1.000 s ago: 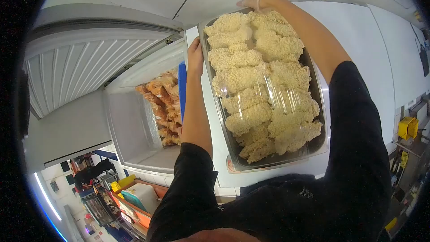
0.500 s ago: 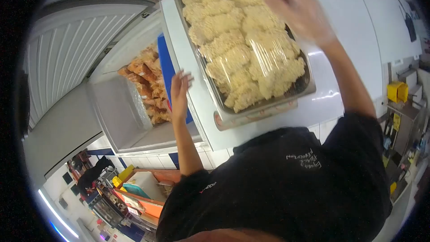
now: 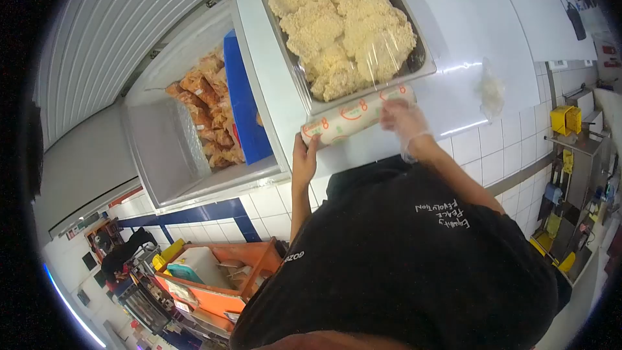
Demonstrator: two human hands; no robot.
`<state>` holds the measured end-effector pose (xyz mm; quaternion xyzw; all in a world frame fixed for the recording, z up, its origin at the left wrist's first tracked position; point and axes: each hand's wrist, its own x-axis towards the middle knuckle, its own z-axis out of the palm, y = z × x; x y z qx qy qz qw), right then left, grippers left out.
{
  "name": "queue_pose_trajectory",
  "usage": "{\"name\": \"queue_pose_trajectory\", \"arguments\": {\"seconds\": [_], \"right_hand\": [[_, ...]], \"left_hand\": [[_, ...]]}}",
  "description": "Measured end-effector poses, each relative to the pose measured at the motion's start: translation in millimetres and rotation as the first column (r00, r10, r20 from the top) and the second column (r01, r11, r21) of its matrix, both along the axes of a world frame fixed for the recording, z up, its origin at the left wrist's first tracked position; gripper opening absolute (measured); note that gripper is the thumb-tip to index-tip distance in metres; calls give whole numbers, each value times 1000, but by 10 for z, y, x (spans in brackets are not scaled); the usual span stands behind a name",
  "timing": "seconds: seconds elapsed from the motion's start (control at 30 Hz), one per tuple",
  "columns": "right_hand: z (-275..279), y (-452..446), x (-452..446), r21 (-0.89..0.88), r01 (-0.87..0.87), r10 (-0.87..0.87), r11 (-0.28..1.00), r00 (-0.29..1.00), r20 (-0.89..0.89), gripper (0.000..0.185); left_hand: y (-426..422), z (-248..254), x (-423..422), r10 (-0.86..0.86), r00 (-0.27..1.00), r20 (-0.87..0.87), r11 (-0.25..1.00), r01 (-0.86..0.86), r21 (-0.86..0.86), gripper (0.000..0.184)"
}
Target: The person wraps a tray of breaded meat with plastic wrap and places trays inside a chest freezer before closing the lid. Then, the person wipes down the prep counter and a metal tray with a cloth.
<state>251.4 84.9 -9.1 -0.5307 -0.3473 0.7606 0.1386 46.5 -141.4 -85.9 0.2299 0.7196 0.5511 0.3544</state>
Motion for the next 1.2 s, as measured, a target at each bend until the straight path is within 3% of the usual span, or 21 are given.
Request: {"name": "queue_pose_trajectory", "arguments": {"seconds": [0.03, 0.07, 0.1, 0.17, 0.2, 0.27, 0.3, 0.37, 0.4, 0.47, 0.57, 0.7, 0.83, 0.9, 0.93, 1.0, 1.03, 1.1, 1.13, 1.17, 1.2], "right_hand": [[-11, 3, 13, -38, 97, -99, 995, 993, -57, 29], [-33, 28, 11, -106, 84, -106, 991, 971, -214, 30], [13, 44, -58, -108, 86, -107, 990, 973, -207, 30], [65, 25, -268, -388, 169, -288, 906, 919, -271, 31], [61, -30, -349, -395, 169, -288, 903, 921, -264, 31], [78, -78, -544, -349, 318, -394, 882, 902, -175, 35], [86, -108, -625, -344, 314, -389, 885, 904, -175, 35], [92, -101, -790, -131, 379, -386, 916, 922, -31, 33], [71, -103, -797, -124, 374, -381, 919, 924, -38, 33], [62, -92, -807, -62, 319, -322, 946, 945, -60, 33], [153, -100, -809, -26, 339, -340, 940, 936, -93, 29], [424, -101, -781, -10, 321, -318, 947, 935, -154, 26], [625, -107, -802, 20, 310, -305, 950, 943, -130, 24], [713, -92, -777, 32, 297, -289, 954, 946, -147, 23], [749, -70, -772, 28, 300, -292, 954, 944, -153, 24], [825, -51, -757, 26, 296, -289, 955, 945, -152, 25], [855, -33, -742, 36, 283, -273, 958, 946, -176, 25], [910, -9, -725, 51, 266, -252, 963, 948, -193, 24], [919, -23, -707, 62, 258, -240, 964, 948, -210, 24], [952, -12, -702, 75, 250, -227, 965, 947, -228, 24], [1007, -17, -706, 82, 245, -221, 966, 949, -224, 24]], "left_hand": [[-67, -87, 0, -75, 997, -33, 993, 72, -92, 35], [-50, -106, 17, -43, 997, 64, 999, 42, 21, 40], [-34, -74, 9, -44, 996, 72, 999, 42, 18, 40], [-33, 34, -33, -46, 999, 6, 985, 47, -168, 45], [-16, 171, -27, -44, 999, 10, 983, 45, -176, 45], [68, 391, -39, -47, 999, 10, 928, 48, -369, 46], [11, 310, 23, -43, 999, 12, 930, 44, -366, 46], [-56, 158, 104, 39, 999, 26, 995, -42, 92, 43], [-107, 156, 120, 45, 999, 23, 994, -47, 102, 43], [-199, 176, 109, -12, 988, -151, 998, 21, 58, 42], [-228, 169, 64, -30, 980, -197, 996, 44, 72, 45], [-222, 270, 78, 12, 993, -116, 998, -5, 64, 47], [-201, 235, 50, 88, 979, -184, 992, -71, 101, 48], [-183, 249, 23, 91, 894, -438, 994, -53, 97, 46], [-199, 253, 17, 98, 899, -428, 993, -63, 95, 46], [-221, 329, -36, -136, 850, -509, 982, 47, -184, 47], [-180, 357, -43, -129, 855, -502, 982, 41, -184, 47], [-66, 444, -43, -54, 971, -233, 855, -75, -513, 53], [-94, 489, -62, 8, 998, -58, 858, -37, -512, 48], [-135, 380, -10, 13, 999, -51, 860, -37, -508, 48], [-193, 245, 69, 42, 997, -68, 984, -53, -171, 48]]}}
